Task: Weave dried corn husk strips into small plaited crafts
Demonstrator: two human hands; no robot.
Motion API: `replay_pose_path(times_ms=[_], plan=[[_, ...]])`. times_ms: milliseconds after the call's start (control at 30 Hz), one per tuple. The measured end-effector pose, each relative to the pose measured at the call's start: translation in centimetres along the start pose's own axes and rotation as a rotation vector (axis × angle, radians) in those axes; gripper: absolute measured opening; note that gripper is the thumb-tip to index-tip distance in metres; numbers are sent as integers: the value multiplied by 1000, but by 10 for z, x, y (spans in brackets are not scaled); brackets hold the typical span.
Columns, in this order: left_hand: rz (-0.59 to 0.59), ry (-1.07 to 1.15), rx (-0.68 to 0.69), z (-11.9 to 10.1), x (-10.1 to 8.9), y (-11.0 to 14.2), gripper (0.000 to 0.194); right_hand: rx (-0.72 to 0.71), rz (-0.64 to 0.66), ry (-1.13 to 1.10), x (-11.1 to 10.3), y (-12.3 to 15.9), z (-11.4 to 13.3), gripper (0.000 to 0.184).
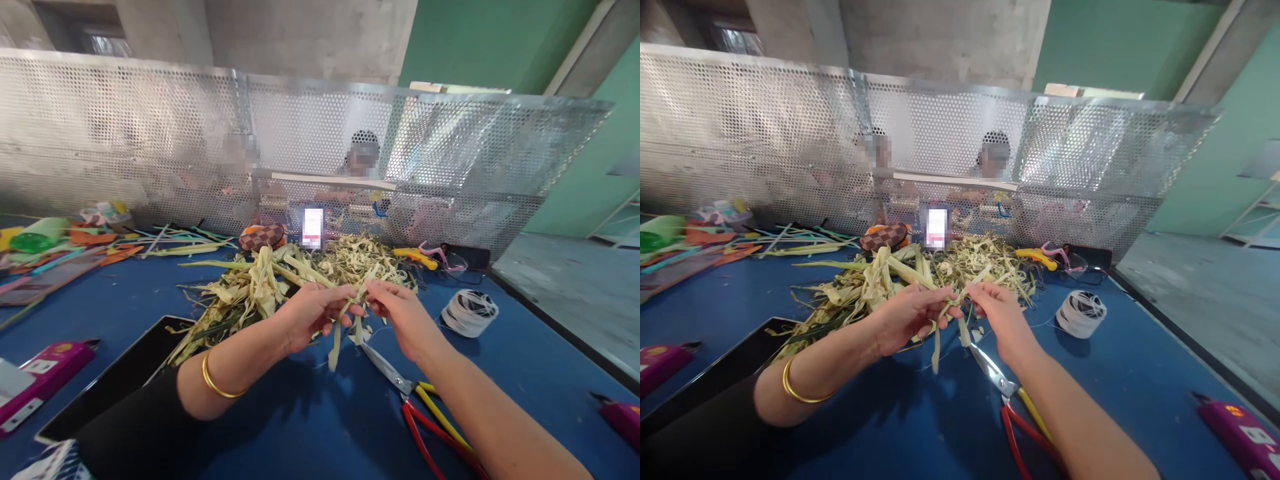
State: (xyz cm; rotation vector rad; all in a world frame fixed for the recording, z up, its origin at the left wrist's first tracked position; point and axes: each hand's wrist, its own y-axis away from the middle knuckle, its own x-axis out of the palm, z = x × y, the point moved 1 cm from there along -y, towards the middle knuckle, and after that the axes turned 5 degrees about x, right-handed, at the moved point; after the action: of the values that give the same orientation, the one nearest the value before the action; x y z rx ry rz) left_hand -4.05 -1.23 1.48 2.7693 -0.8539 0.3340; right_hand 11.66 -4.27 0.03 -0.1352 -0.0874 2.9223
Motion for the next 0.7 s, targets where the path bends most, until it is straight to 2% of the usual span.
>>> replay_pose_path(times_ms=[100,267,333,400,500,533,567,600,667,700], plan=[[5,-89,-5,5,1,0,22,24,66,-162,6,-1,-2,29],[7,-132,1,8,4,-1,12,-24,-15,-186,12,2,-6,30],[10,-159,-6,7,5,-1,10,-56,-36,-61,9,1,-7,33],[28,-196,-26,5,6,1,12,-139,-101,198,3,2,-3,35],[108,-265,-54,5,9,5,16,-445,-373,623,-7,8,14,31],[143,-284,-57,6,10,6,15,-556,-394,699,-9,11,20,27],[177,-300,-61,8,11,7,14,-622,-329,743,-8,13,25,23],[201,-316,-66,9,12,8,13,-627,-194,756,-6,15,27,19],[229,-346,-86,13,13,9,15,-490,97,715,0,18,28,16],[237,-361,-100,14,13,10,17,-387,193,672,4,18,26,16]])
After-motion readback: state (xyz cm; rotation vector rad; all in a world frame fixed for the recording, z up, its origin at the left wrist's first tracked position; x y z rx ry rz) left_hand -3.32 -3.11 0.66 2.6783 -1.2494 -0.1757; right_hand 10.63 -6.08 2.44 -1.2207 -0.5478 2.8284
